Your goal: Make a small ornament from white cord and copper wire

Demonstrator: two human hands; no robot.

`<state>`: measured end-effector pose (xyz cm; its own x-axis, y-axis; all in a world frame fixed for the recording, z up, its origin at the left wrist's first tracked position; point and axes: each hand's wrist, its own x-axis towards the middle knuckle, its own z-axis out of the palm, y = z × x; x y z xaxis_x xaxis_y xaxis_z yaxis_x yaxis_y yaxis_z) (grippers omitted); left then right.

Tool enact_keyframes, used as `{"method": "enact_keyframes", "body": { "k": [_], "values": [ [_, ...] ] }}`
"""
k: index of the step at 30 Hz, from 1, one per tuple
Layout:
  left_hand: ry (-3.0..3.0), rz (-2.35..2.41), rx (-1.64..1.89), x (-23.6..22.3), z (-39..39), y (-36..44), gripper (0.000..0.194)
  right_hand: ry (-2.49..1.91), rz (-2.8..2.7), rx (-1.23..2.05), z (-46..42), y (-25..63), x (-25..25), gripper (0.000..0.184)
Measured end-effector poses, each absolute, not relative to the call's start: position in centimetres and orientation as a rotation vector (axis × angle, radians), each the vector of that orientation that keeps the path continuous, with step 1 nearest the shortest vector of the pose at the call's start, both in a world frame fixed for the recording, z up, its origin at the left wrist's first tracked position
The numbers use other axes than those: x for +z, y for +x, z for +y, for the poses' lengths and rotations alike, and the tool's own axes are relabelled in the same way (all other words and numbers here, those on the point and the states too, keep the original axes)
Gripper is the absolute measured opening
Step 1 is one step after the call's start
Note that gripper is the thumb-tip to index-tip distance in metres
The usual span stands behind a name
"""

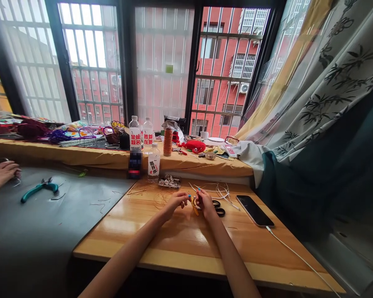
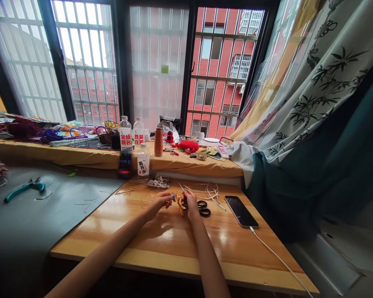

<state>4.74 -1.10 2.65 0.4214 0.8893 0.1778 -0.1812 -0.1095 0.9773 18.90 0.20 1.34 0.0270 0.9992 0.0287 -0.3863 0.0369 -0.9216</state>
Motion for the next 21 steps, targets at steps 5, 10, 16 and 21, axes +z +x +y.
{"method": "enact_keyframes", "body": {
  "k": [5, 10, 16, 21],
  "values": [
    [1.304, 0.64, 1.013, 2.65, -1.52, 4.49, 0.033, -0.886, -0.972, 1.391, 0.01, 18.16, 1.35, 0.022],
    [1.321, 0.536, 0.937, 2.15, -1.4, 4.65, 0.032, -0.849, -0.987, 1.404, -0.26, 18.2, 1.63, 0.026],
    [1.423, 0.515, 0.826, 1.98, -1.32, 5.06, 0.029, -0.861, -0.957, 1.348, -0.15, 18.4, 1.66, 0.03],
    [1.465, 0.481, 0.845, 1.91, -1.72, 5.06, 0.027, -0.898, -0.93, 1.31, 0.17, 18.64, 1.54, 0.032]
  ]
}}
